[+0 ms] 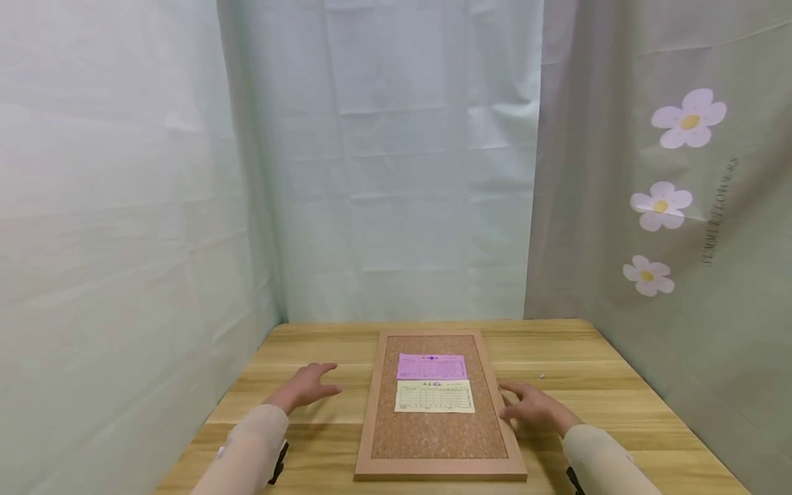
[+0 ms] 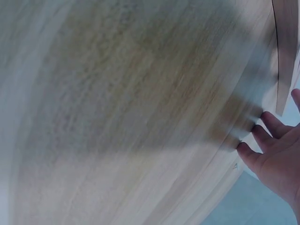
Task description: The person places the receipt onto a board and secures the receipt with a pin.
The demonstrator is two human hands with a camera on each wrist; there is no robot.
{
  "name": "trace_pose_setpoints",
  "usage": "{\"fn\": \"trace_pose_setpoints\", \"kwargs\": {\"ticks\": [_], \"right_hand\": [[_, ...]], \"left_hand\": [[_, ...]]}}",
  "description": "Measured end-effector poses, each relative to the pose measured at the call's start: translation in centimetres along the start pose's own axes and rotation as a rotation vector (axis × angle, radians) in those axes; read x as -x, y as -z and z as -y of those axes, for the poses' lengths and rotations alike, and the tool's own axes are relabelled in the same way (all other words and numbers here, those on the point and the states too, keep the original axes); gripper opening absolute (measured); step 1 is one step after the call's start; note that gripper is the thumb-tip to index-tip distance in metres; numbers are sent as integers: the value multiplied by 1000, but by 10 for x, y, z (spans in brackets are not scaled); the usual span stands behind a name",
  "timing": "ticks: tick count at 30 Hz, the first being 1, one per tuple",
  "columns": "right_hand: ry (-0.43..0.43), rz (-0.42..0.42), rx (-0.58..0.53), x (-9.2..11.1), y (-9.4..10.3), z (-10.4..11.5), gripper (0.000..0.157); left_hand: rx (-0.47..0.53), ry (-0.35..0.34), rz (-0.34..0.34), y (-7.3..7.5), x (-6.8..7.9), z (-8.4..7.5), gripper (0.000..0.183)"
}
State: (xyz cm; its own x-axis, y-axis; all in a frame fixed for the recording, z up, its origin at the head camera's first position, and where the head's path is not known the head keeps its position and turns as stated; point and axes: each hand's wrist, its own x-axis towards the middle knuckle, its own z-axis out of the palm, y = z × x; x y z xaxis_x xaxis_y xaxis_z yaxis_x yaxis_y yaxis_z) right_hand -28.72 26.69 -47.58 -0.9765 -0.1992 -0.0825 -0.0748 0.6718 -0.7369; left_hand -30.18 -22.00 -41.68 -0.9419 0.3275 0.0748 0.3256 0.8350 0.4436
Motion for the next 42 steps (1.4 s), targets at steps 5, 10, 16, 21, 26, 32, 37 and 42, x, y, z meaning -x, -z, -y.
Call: {"fn": "trace_pose_setpoints", "kwargs": {"ticks": [5, 10, 16, 21, 26, 32, 37, 42], "right_hand": [[13, 24, 6, -1, 0, 0, 67], [36, 23, 47, -1, 0, -1, 64], [58, 9, 100, -2, -1, -1, 59], [59, 16, 125, -4, -1, -4, 56], [71, 38, 137, -4, 0, -5, 63], [56, 44, 147, -1, 1, -3, 62], [53, 31, 149, -8, -1, -12, 61], [47, 31, 155, -9, -1, -12, 60]], "left_hand": [[13, 1, -2, 5, 5, 6, 59], [40, -9, 3, 11, 13, 10, 59], [36, -27, 5, 15, 19, 16, 61], [67, -25, 11, 22, 26, 20, 64], [86, -8, 20, 30, 33, 28, 67], [78, -8, 28, 35, 44, 49, 71], [150, 13, 48, 41, 56, 67, 70], [146, 50, 53, 47, 66, 87, 70]]}}
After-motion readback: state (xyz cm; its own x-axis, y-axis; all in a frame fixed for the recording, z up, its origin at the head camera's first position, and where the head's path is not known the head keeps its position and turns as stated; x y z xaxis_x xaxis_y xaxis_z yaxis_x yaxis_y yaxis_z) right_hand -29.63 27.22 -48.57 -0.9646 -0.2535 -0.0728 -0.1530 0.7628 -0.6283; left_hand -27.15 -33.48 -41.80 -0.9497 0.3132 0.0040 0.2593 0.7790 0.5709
